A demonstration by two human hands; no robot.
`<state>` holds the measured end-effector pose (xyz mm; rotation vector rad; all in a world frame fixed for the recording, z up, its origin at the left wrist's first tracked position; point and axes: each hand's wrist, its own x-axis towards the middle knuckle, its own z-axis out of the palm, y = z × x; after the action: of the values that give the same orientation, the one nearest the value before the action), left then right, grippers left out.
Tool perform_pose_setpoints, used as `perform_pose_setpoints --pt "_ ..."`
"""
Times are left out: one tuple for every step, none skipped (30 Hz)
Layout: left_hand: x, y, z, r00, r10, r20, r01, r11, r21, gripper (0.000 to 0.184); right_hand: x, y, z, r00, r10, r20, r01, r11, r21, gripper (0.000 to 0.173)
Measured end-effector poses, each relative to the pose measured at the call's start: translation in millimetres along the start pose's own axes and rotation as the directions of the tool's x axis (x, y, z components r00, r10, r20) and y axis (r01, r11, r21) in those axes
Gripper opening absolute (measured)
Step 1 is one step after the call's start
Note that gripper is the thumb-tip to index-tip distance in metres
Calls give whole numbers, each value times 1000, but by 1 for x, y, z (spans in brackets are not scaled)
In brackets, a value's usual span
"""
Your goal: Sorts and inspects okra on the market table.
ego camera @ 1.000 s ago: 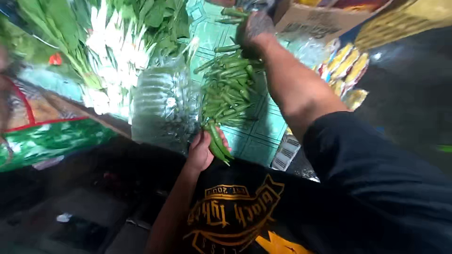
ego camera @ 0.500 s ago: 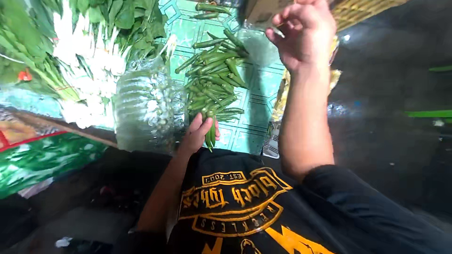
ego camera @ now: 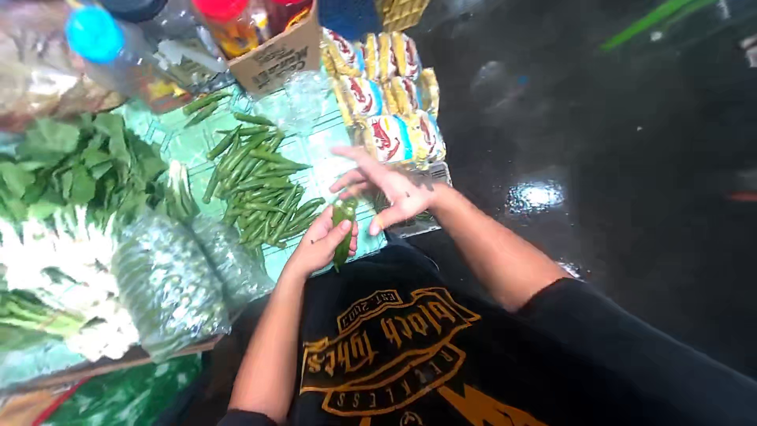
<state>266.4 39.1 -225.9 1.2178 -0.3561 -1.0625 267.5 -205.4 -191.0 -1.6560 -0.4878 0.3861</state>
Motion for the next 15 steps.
perform_pose_setpoints --pt "5 4 5 999 -18 45 16 998 58 40 1 -8 2 999 -15 45 17 999 -47 133" --pt "9 7 10 997 -31 77 23 994 106 42 1 -13 2 996 -6 91 15 995 -96 130" --pt "12 10 14 994 -39 99 24 990 141 42 -1 -14 2 993 6 122 12 989 -149 129" --pt "14 13 17 992 -40 117 22 988 156 44 -5 -13 1 990 30 140 -4 983 -182 126" --pt "15 15 19 991 -33 128 14 989 147 44 -11 -10 -1 988 54 143 -26 982 -189 124" --pt "15 14 19 992 -16 123 2 994 111 41 -20 -7 -2 988 86 131 -66 986 -156 120" --pt "13 12 19 994 2 106 -8 999 51 37 -31 -2 -3 986 122 113 -112 989 -95 114" --pt "12 7 18 996 25 84 -23 999 -34 36 -44 5 -3 984 155 92 -154 988 -24 102" --pt "10 2 17 997 55 46 -48 991 -126 37 -57 14 -3 988 147 54 -150 987 58 80" --pt "8 -4 19 996 88 -6 -88 972 -219 41 -71 22 0 996 90 -15 -86 983 163 55" --pt "7 -11 23 990 121 -78 -140 941 -310 43 -82 29 4 995 15 -101 21 939 343 33" --pt "6 -18 30 977 157 -145 -202 902 -382 44 -89 33 14 979 -48 -200 155 813 561 19" --pt "6 -22 38 961 191 -198 -261 863 -433 44 -90 37 29 951 -69 -300 275 631 726 12" --pt "6 -24 46 944 224 -242 -316 827 -465 44 -86 40 45 924 -51 -378 359 455 815 15" --pt "8 -25 54 924 251 -288 -366 801 -474 43 -80 41 60 905 6 -426 396 358 846 22"
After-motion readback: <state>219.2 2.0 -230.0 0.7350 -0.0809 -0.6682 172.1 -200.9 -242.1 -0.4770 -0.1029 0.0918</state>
